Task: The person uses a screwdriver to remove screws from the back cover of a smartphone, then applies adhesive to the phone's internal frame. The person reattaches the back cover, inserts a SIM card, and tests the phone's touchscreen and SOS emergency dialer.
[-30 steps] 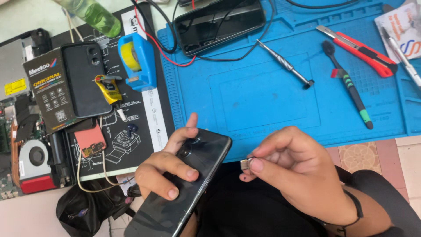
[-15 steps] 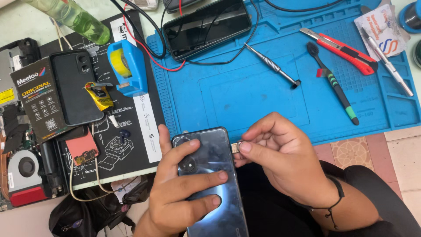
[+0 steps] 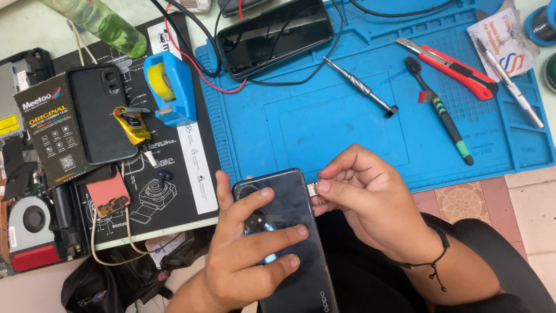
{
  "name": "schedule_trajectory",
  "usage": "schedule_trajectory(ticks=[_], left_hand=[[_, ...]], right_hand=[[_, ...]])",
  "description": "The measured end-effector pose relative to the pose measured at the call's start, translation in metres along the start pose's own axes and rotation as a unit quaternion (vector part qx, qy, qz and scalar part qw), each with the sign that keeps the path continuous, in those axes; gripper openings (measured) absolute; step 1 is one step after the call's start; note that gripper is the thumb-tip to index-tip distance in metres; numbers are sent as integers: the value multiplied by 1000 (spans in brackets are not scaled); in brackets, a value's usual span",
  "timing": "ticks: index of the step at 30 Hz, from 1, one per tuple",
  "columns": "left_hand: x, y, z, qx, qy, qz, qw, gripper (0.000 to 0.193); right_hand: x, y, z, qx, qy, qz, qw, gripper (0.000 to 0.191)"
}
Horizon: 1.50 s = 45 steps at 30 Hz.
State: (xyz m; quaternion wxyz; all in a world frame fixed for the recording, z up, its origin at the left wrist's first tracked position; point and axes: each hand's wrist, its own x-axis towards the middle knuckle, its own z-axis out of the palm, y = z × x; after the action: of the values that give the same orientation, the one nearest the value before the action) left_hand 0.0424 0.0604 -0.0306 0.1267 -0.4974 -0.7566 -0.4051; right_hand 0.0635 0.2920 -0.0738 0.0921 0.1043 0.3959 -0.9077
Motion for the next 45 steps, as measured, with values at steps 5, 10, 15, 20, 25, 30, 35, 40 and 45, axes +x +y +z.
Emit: schedule_trajectory(ticks=[5,10,15,20,25,30,35,40,45], left_hand=[[-1,0,1,-13,-7,-1,1000,20],[-2,1,3,-15,-6,-3,1000,19],[-1,0,4,-8,-13,5,1000,23],[0,-1,4,-1,-26,24,999,21],[-1,-1,6,-5,-29,29,999,24],[-2,-2,6,-7,-32,37,999,22],[-4,-3,3,-52,-17,17,998,17],[-7,1,3,-73,-1,15,997,17],[-7,4,0,-97,-15,8,995,14]], right_hand=[[1,0,-5,-1,-3,27,1000,9],[1,1,-7,4,-13,27,1000,9],[1,3,-6,-19,-7,12,1000,9],[0,1,-8,-50,-9,13,999,9],[-3,-2,-12,-61,-3,32,998,8],[-2,1,-16,-75,-24,63,995,12],[-2,-2,-21,32,-118,109,986,18],[-4,-5,-24,86,-179,106,974,37],[-3,-4,-25,62,-214,132,966,49]])
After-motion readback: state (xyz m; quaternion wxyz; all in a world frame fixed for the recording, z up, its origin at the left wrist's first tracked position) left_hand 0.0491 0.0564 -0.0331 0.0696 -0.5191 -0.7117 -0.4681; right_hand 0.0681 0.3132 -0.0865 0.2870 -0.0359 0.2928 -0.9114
